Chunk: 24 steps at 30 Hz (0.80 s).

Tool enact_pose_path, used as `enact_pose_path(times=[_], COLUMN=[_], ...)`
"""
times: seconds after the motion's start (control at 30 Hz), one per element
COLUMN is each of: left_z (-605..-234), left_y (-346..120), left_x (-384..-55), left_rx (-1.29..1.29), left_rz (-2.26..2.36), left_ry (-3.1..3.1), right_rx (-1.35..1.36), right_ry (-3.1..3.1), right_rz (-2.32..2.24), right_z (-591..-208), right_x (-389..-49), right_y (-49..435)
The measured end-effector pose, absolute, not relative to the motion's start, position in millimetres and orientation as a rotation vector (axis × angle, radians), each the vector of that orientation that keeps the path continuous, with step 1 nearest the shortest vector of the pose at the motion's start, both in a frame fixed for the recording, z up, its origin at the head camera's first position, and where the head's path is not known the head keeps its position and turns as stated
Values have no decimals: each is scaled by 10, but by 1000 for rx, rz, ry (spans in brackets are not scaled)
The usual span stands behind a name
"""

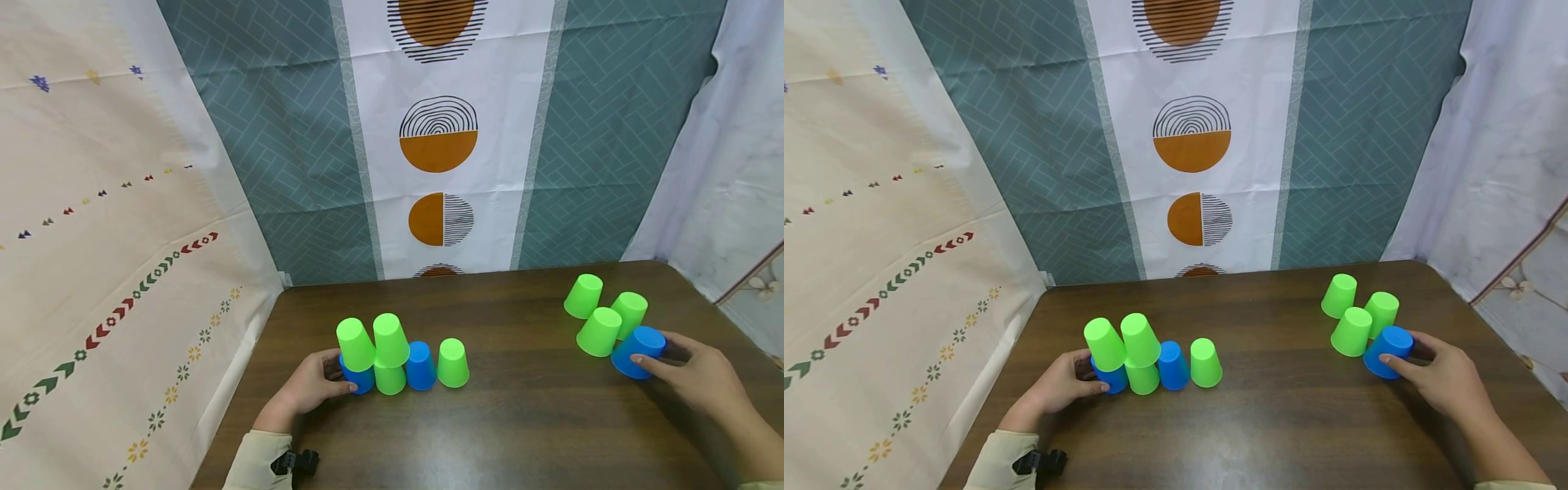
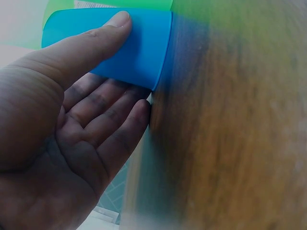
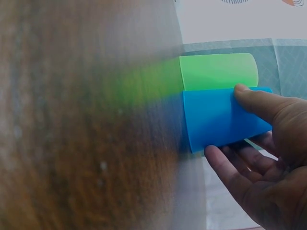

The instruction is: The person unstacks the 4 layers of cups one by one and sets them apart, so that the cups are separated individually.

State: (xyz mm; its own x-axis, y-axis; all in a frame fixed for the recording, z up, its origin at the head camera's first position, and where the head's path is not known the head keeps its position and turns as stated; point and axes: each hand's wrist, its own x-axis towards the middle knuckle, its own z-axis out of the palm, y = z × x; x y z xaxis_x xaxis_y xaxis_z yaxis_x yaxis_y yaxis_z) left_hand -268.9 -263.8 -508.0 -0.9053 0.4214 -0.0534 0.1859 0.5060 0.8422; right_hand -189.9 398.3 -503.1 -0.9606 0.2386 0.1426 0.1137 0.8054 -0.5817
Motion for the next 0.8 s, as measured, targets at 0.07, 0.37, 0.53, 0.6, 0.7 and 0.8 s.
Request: enact_pose_path(times=[0.07, 0.37, 0.53, 0.6, 0.7, 0.8], left_z=[-5086, -5081, -5075, -5077, -5078, -5074], left_y=[-2640, -2638, -2636, -2637, -2637, -2637], left_x=[-2692, -2692, -2691, -2693, -2694, -2691], left_rx=[514, 507, 501, 502, 505, 505], left_rz=[1349, 1341, 1346, 1349, 1352, 1354], left_ry=[2502, 2505, 2502, 2501, 2498, 2496], right_rx=[-271, -229, -227, -224, -234, -244], right_ry=[-2786, -2767, -2780, -2787, -2781, -2758], right_rz=[874, 858, 874, 895, 929, 944], right_z=[-5035, -5067, -5054, -5040, -4998, -4927], right_x=[-1901, -1906, -1907, -1901, -1876, -1835], right_y=[3984, 3991, 3996, 3989, 3962, 3922])
